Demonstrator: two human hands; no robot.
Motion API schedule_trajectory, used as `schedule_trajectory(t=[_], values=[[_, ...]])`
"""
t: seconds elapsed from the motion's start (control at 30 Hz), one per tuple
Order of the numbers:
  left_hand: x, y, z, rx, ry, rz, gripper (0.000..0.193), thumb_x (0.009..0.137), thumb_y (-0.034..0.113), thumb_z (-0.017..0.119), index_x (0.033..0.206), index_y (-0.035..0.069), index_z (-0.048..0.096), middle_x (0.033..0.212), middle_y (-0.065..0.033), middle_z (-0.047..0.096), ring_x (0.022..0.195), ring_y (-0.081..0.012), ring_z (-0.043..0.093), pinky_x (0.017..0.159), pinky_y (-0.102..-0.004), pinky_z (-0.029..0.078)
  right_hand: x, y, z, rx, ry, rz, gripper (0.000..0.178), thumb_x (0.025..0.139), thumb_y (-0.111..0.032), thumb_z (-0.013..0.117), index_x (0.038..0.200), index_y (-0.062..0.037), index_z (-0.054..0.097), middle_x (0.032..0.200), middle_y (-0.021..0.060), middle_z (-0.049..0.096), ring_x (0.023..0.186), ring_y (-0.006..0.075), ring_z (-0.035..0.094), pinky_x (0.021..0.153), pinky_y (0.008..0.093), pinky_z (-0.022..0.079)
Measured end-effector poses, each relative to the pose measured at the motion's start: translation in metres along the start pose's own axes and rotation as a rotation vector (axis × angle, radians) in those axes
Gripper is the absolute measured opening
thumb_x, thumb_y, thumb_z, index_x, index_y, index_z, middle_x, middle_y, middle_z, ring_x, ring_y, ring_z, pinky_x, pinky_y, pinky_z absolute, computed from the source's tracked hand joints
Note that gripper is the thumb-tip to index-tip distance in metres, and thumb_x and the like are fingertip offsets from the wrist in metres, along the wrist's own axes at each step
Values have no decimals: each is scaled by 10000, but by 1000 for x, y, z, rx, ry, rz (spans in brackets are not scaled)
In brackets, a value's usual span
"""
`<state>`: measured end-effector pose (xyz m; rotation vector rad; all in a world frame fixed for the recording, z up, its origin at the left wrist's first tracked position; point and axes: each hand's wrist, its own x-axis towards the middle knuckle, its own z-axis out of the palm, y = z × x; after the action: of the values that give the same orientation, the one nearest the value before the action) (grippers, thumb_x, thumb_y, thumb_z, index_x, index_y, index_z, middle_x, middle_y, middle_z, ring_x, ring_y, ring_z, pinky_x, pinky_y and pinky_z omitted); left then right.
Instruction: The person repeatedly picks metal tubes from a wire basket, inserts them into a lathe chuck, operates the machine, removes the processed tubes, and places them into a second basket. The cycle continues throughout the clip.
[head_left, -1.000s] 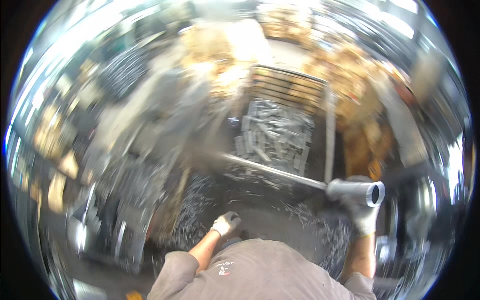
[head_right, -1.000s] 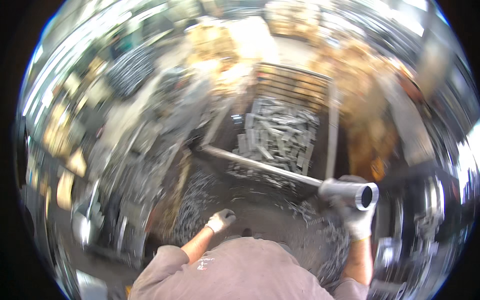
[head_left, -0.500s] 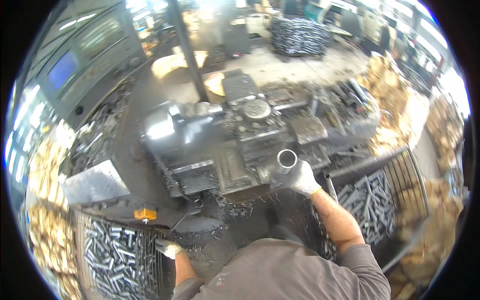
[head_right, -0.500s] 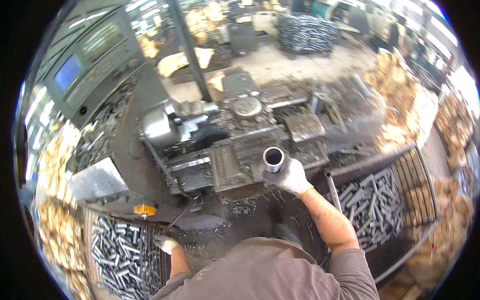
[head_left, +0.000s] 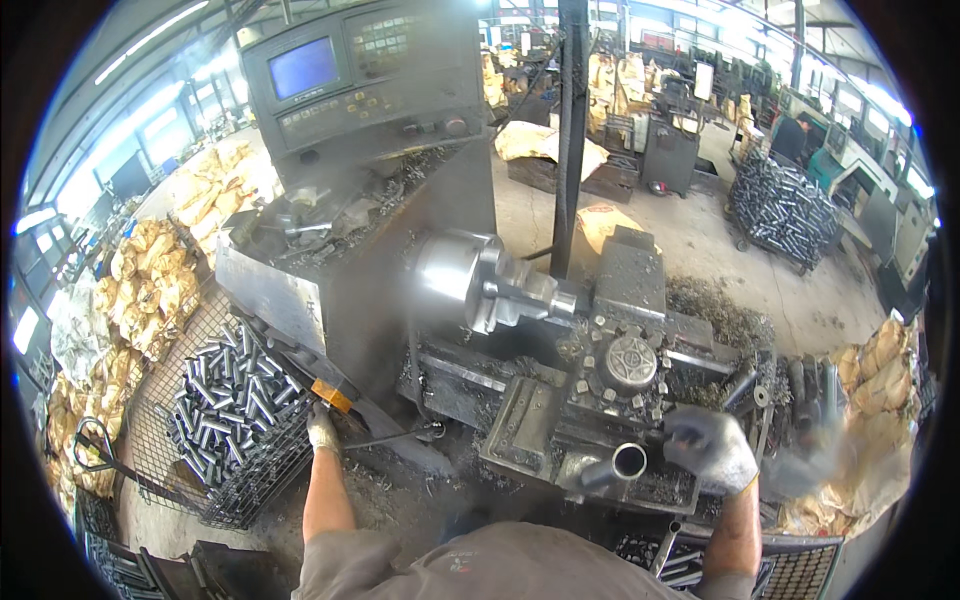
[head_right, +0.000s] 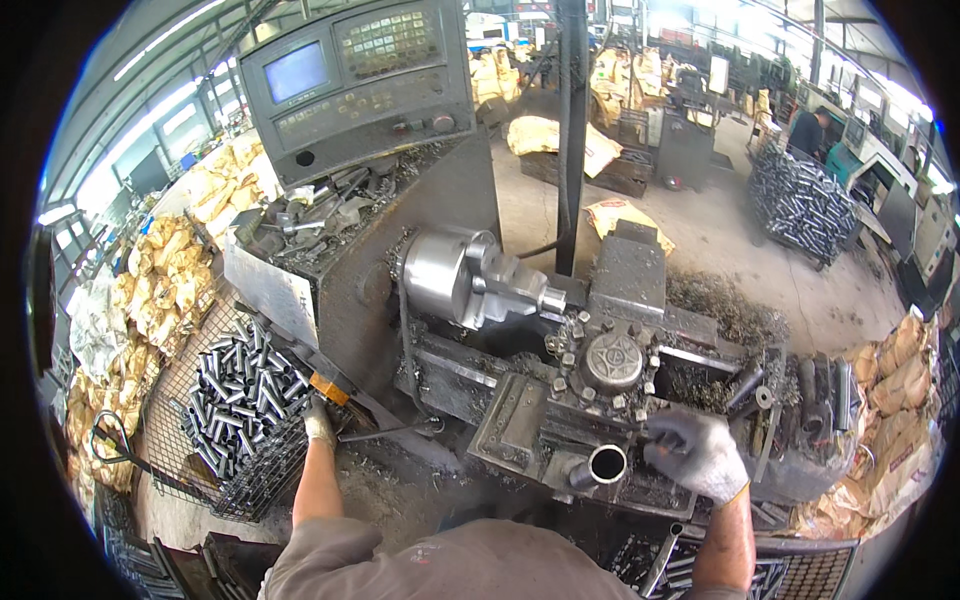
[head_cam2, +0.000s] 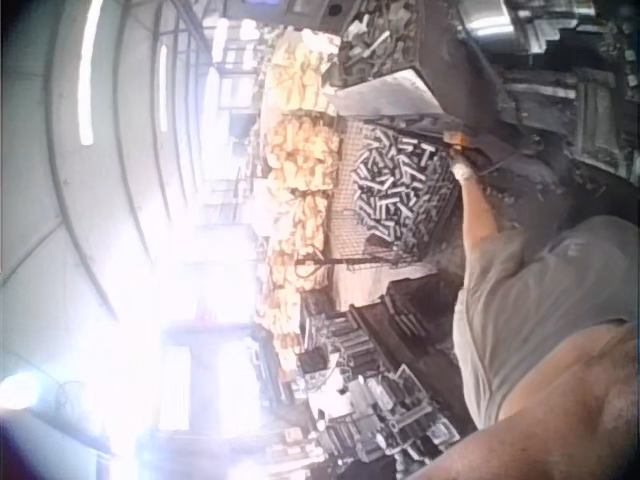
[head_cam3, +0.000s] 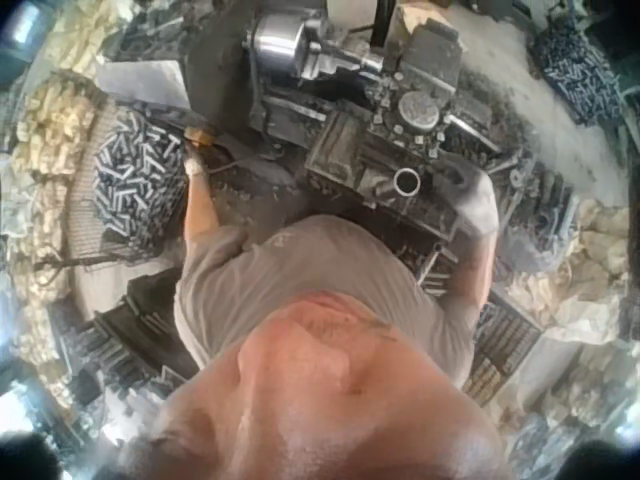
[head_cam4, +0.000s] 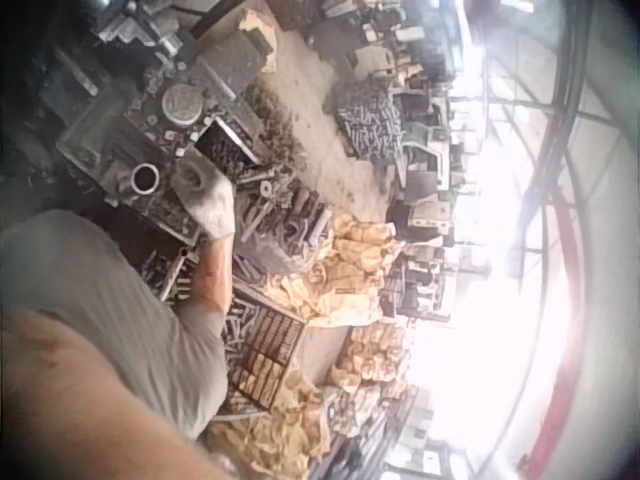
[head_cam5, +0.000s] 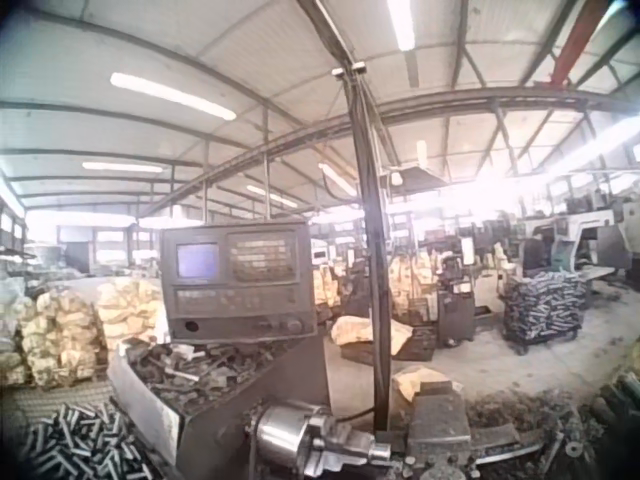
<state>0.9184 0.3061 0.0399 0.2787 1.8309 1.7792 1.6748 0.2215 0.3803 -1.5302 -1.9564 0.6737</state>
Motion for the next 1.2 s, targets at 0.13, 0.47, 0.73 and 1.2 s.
schedule_trajectory(t=[0.13,0.47,0.73,1.2], values=[[-79,11,50,-171,-22,-124,546,1051,580,563,980,56,696,735,-74,669,589,-177,617,511,-333,454,97,-43,1,-335,164,-429,325,822,-223,825,1075,-22,789,959,187,785,775,322,775,707,423,639],[-293,32,175,242,-632,451,389,979,138,718,1327,13,600,1035,-115,701,883,-235,694,825,-377,578,335,22,137,-872,-1098,-150,436,844,-354,823,1168,-62,815,1143,115,811,1006,247,754,871,460,596],[-240,148,268,618,-533,1451,857,828,206,834,1531,-88,442,1481,-342,541,1377,-554,507,1217,-638,368,296,173,-25,-754,128,549,479,887,-486,794,1100,-58,836,1053,155,826,895,273,800,777,401,624],[-208,190,377,660,-512,1593,752,789,341,739,1404,-61,574,1465,-318,563,1430,-508,468,1272,-613,264,396,77,82,-144,-1170,496,809,743,-317,935,1442,-76,605,1243,114,760,1035,253,752,872,419,599]])
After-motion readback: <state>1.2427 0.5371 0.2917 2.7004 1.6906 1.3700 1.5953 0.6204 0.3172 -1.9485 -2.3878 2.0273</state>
